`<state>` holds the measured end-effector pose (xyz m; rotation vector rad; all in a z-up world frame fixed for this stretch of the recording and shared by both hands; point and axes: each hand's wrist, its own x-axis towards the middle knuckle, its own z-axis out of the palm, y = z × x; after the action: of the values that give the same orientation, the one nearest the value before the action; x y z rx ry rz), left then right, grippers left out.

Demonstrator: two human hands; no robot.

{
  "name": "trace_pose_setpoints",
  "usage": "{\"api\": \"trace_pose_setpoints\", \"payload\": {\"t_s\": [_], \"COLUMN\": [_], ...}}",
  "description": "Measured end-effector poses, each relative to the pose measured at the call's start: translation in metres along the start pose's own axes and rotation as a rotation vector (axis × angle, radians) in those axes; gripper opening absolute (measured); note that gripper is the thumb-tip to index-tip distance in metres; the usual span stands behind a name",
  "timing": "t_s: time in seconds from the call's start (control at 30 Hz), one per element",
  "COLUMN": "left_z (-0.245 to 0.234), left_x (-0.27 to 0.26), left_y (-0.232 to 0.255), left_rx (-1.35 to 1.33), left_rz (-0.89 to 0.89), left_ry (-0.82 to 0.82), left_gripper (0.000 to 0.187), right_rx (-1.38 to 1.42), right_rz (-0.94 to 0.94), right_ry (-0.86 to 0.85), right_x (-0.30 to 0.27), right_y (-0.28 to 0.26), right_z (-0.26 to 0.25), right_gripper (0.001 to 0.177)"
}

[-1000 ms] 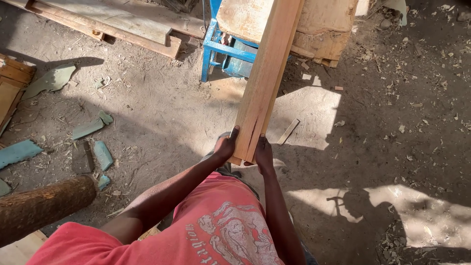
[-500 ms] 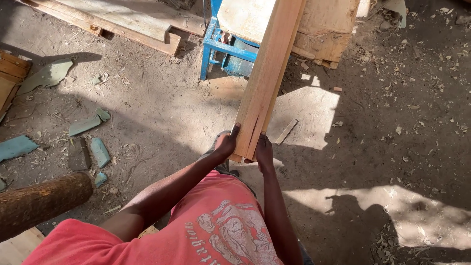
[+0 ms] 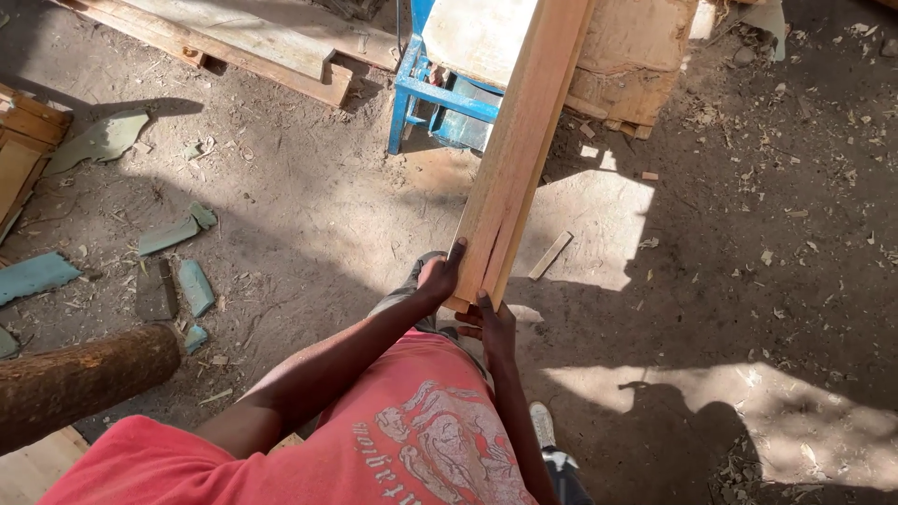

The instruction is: Using a vertical bandsaw to cut a thin strip from a long wooden plank.

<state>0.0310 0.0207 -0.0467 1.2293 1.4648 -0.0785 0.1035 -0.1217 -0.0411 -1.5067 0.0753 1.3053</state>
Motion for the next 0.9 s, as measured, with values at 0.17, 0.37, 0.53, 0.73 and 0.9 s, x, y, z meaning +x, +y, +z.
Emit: {"api": "trace_pose_setpoints", "payload": {"t_s": [0.17, 0.37, 0.53, 0.73, 0.9], "left_z": [0.0, 0.005, 0.002, -0.001, -0.005], "left_x": [0.003, 0.021, 0.018, 0.017, 0.009], "left_y": [0.002, -0.007, 0.0, 0.007, 0.019], "left_rx": [0.007, -0.049, -0.048, -0.018, -0.009], "left_rz": [-0.001, 0.022, 0.015, 0.02, 0.023], "left_ry": [-0.013, 0.016, 0.024, 0.021, 0.012], "left_gripper": [0.107, 0.1, 0.102, 0.102, 0.105], "right_rx": [0.012, 0.017, 0.025, 0.017, 0.014], "right_rz": [-0.039, -0.047, -0.054, -0.055, -0.061], "right_ry": [-0.002, -0.028, -0.038, -0.047, -0.049], "right_x": [0.006, 0.019, 0.019, 0.026, 0.025], "right_y": [-0.01, -0.006, -0.012, -0.015, -0.02], "right_z": [0.002, -0.002, 0.001, 0.0, 0.004], "right_gripper": [0.058, 0.06, 0.061, 0.062, 0.064]}}
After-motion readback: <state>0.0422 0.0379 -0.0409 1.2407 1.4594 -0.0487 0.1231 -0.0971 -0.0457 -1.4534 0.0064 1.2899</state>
